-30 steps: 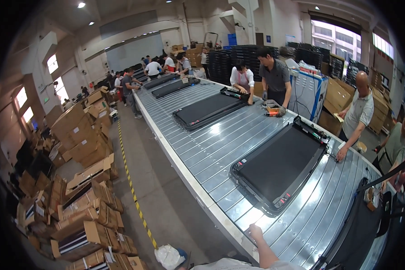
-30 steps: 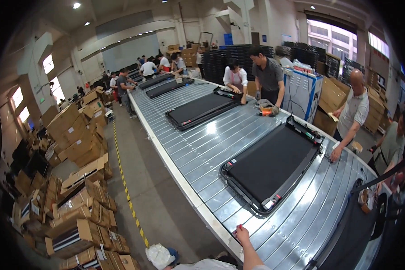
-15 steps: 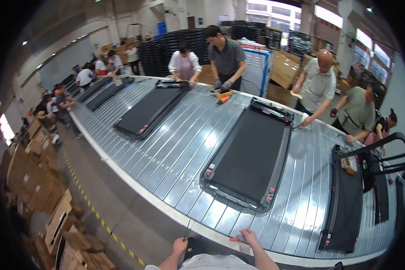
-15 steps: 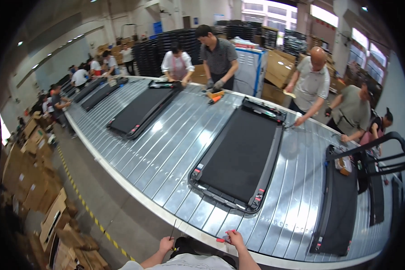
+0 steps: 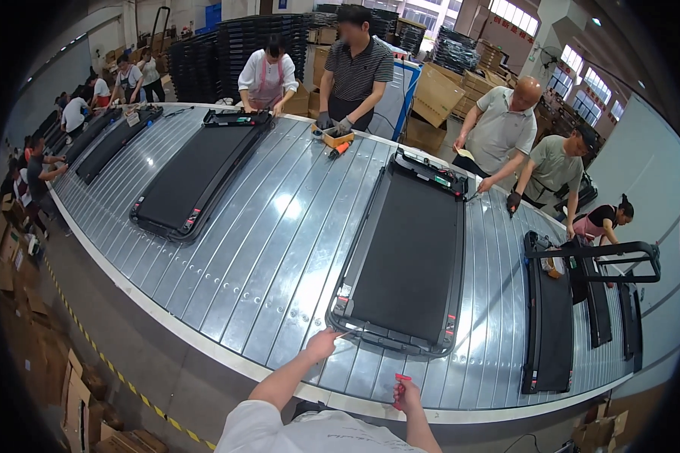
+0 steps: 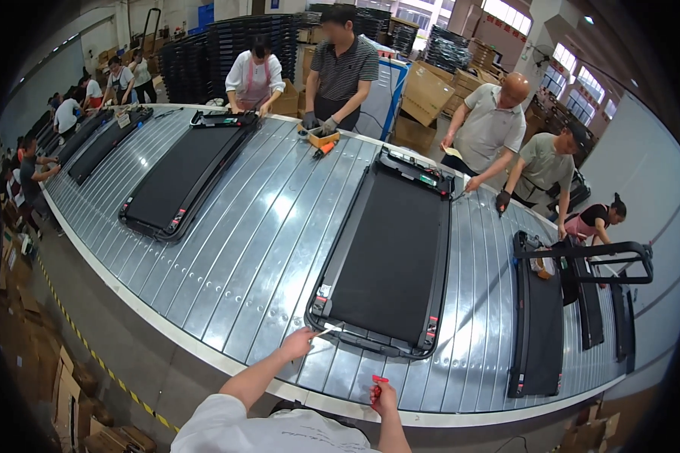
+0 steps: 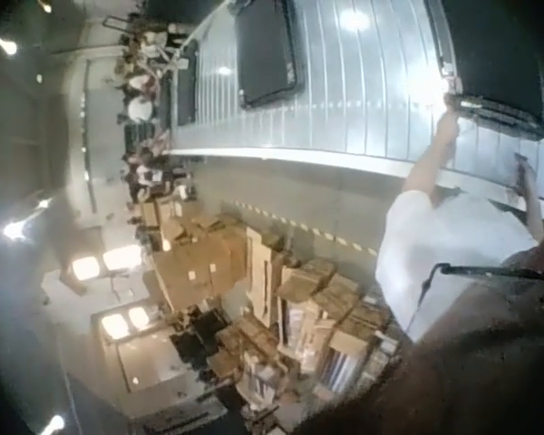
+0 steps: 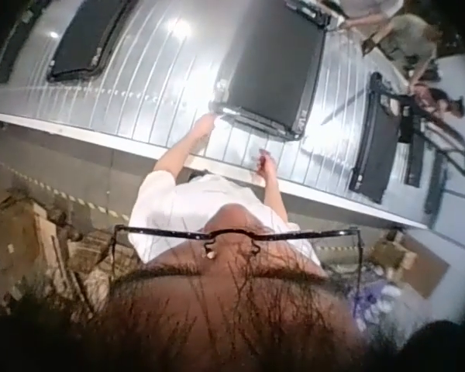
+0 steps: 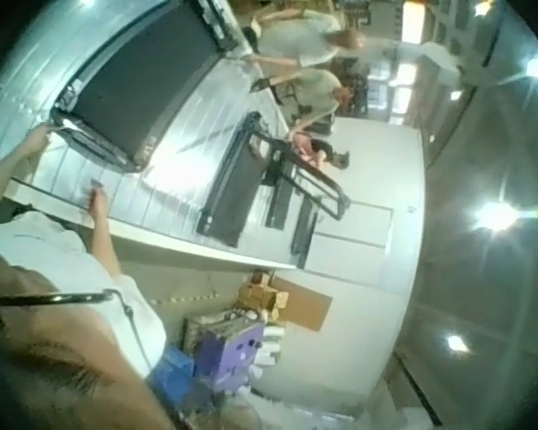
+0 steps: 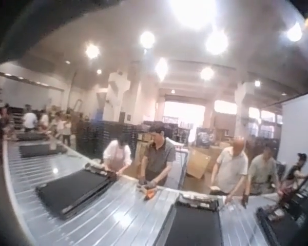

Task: Assembling treadmill components including the console and wiring on a production line.

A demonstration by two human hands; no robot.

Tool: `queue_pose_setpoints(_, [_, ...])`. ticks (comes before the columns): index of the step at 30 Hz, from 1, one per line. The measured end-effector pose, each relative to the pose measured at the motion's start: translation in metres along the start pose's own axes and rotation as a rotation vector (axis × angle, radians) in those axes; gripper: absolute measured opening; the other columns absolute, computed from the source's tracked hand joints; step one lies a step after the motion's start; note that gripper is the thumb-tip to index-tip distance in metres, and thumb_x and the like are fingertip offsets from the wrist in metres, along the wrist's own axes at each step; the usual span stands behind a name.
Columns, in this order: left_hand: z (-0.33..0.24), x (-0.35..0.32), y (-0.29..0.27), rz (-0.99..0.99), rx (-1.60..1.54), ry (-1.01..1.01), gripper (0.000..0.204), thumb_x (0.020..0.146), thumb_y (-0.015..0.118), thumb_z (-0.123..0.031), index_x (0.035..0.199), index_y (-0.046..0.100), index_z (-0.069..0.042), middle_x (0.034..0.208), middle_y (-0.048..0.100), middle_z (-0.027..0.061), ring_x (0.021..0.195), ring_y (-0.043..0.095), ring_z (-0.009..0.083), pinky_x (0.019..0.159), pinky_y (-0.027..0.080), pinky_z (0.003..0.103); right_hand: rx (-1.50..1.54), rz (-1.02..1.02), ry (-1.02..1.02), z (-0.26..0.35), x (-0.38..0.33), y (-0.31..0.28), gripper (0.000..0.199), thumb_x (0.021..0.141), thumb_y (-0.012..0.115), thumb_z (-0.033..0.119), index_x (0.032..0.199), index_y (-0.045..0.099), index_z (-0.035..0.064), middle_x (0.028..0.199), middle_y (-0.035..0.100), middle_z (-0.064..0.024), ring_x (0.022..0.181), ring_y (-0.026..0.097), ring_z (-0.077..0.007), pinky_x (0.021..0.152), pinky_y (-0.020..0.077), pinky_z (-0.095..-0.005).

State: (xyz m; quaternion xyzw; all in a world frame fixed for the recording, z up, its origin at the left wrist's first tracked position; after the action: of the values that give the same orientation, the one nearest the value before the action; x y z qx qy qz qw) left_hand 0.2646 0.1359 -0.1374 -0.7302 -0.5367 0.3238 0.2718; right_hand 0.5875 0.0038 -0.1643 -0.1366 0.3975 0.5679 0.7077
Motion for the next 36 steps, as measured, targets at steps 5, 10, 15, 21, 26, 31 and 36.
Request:
queue_pose_setpoints(5, [-0.047,0.028,0.038,0.092,0.192,0.303,0.044,0.076,0.050,-0.003,0.119,0.055,-0.009,0.120,0.050,0.0139,0.111,0.048,0.0301,0.093,0.041,0.040,0.081,-0.062,-0.026,-0.022,-0.019,-0.032,0.024,0.085,0.046,0.013,0.101,0.055,-0.0018,0.074,0.059,-0.0116,0.055,0.052,-0.0181,0.047,0.0412,-0.0297])
queue_pose_setpoints(10, [-0.040,0.049,0.076,0.307,0.335,0.306,0.037,0.079,0.049,-0.009,0.115,0.058,-0.008,0.113,0.058,0.0136,0.110,0.053,0.0278,0.093,0.041,0.039,0.089,-0.214,0.046,-0.053,-0.045,-0.058,0.028,0.087,0.046,0.018,0.101,0.060,-0.0015,0.069,0.059,-0.0097,0.050,0.047,-0.0137,0.044,0.0372,-0.0262])
queue_pose_setpoints(15, [-0.021,0.064,0.075,0.534,0.471,0.175,0.030,0.080,0.050,-0.016,0.108,0.063,-0.010,0.105,0.065,0.0109,0.102,0.061,0.0267,0.089,0.043,0.038,0.101,-0.242,0.083,-0.066,-0.066,-0.044,0.031,0.088,0.042,0.020,0.106,0.059,0.0011,0.067,0.059,-0.0087,0.046,0.043,-0.0120,0.041,0.0325,-0.0232])
queue_pose_setpoints(21, [-0.023,0.074,0.055,0.430,0.539,0.193,0.025,0.080,0.052,-0.018,0.099,0.065,-0.010,0.100,0.067,0.0104,0.095,0.064,0.0256,0.085,0.044,0.040,0.101,-0.217,0.026,-0.065,-0.044,-0.036,0.026,0.089,0.044,0.018,0.110,0.053,0.0040,0.068,0.059,-0.0089,0.050,0.047,-0.0131,0.043,0.0356,-0.0269])
queue_pose_setpoints(26, [-0.054,0.086,0.004,0.245,0.498,0.342,0.019,0.075,0.052,-0.013,0.091,0.063,-0.010,0.087,0.067,0.0126,0.086,0.065,0.0298,0.076,0.048,0.043,0.223,-0.244,-0.149,-0.028,-0.033,-0.024,0.023,0.091,0.042,0.016,0.109,0.051,0.0039,0.082,0.061,-0.0125,0.059,0.056,-0.0183,0.048,0.0417,-0.0285])
queue_pose_setpoints(31, [-0.106,0.082,-0.056,0.131,0.496,0.342,0.023,0.075,0.050,-0.014,0.093,0.064,-0.009,0.086,0.067,0.0140,0.083,0.065,0.0314,0.078,0.048,0.044,0.590,-0.025,-0.387,0.009,-0.021,-0.015,0.024,0.092,0.042,0.018,0.111,0.051,0.0070,0.111,0.054,-0.0154,0.091,0.055,-0.0272,0.071,0.0462,-0.0372])
queue_pose_setpoints(36, [-0.081,0.035,-0.083,0.136,0.453,0.253,0.028,0.072,0.054,-0.016,0.098,0.065,-0.013,0.085,0.067,0.0142,0.083,0.064,0.0339,0.073,0.050,0.045,0.808,0.143,-0.470,0.026,-0.041,0.024,0.020,0.093,0.044,0.019,0.108,0.054,0.0099,0.110,0.054,-0.0142,0.104,0.052,-0.0304,0.083,0.0454,-0.0414])
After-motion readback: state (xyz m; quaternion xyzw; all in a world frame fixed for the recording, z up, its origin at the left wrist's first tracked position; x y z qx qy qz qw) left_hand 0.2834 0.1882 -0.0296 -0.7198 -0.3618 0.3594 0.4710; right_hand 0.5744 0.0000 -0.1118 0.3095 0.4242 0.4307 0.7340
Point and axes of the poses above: each hand's wrist, its own x-axis towards the middle knuckle, its own y-axis out of the palm, z = x × y, the point moved 5 cm from there along x, towards the middle knuckle
